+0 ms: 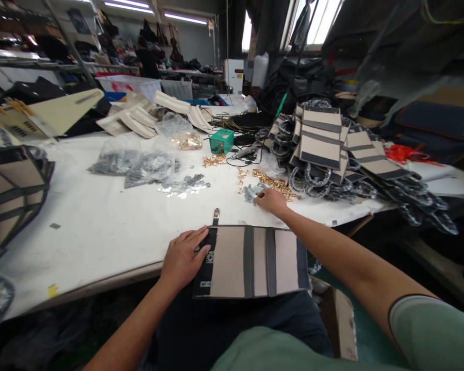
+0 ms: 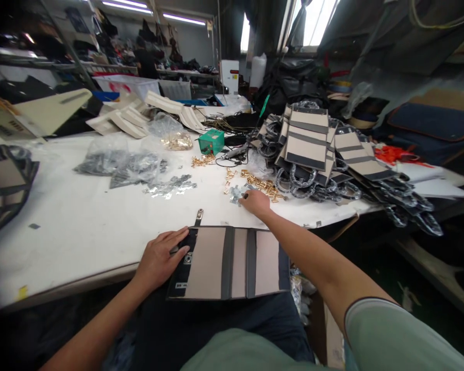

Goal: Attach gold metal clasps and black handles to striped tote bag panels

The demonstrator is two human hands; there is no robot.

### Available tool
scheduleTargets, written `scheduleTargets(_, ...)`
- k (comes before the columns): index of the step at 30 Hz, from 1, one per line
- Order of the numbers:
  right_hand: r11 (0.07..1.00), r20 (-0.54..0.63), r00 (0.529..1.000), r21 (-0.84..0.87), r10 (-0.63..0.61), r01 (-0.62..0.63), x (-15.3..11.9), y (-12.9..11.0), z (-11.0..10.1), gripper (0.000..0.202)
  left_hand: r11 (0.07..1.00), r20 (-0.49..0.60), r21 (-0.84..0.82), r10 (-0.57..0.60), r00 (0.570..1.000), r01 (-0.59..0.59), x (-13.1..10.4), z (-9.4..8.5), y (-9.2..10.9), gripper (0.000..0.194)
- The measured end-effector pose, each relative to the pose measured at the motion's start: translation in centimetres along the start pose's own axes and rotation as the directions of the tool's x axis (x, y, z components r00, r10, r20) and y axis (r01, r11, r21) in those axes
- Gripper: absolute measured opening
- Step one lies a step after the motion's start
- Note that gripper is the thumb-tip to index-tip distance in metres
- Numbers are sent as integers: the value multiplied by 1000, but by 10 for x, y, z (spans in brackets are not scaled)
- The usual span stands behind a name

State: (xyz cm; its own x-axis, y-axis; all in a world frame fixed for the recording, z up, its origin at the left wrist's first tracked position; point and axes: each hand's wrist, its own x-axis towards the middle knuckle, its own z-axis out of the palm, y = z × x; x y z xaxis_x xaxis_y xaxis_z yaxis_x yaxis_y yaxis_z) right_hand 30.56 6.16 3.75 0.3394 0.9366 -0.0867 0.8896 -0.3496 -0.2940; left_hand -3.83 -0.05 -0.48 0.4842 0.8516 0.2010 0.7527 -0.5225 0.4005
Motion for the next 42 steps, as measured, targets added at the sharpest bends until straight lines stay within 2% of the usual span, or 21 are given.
scheduleTargets(4,999,-14,999,23,30,-29,6,1,10,27,1000,-3,-7,-19,1000,19,-1,-1,3,44)
scheduleTargets(8,997,0,1000,79,12,-12,10,4,4,21,998,-2,-18,-55,998,55,-2,-1,6,44)
scheduleTargets(11,990,11,998,132,-60,58,3,-3,-7,21,996,-9,-42,-83,996,83,-1,-1,9,42)
scheduleTargets(13,969,60,986,202,-157,142,-11,-18,-12,23,993,-21,-59,-100,995,99,0,0,10,42)
scheduleTargets(15,915,187,938,338,-293,219,-29,-41,-13,25,992,-34,-73,-108,994,105,0,0,10,41)
scheduleTargets(18,811,366,791,524,-489,259,-54,-81,-6,24,990,-43,-92,-111,993,106,1,1,10,41)
scheduleTargets(20,792,413,727,536,-549,293,-63,-102,2,21,987,-48,-110,-125,991,119,1,1,11,41)
scheduleTargets(22,805,439,702,489,-561,336,-67,-115,11,20,983,-53,-124,-146,988,139,1,1,12,40)
scheduleTargets(26,839,446,719,383,-534,386,-65,-121,20,21,979,-59,-126,-169,984,161,1,1,15,40)
scheduleTargets(30,860,418,752,246,-510,447,-67,-123,20,18,979,-66,-109,-178,982,171,1,2,15,39)
scheduleTargets(34,860,403,763,173,-506,479,-71,-124,20,17,977,-67,-120,-187,980,178,1,2,14,39)
scheduleTargets(39,858,321,804,59,-500,510,-77,-120,27,19,967,-79,-157,-214,974,200,4,-3,18,35)
scheduleTargets(42,860,268,824,44,-500,508,-81,-118,30,19,943,-47,-176,-295,954,283,10,-7,21,31)
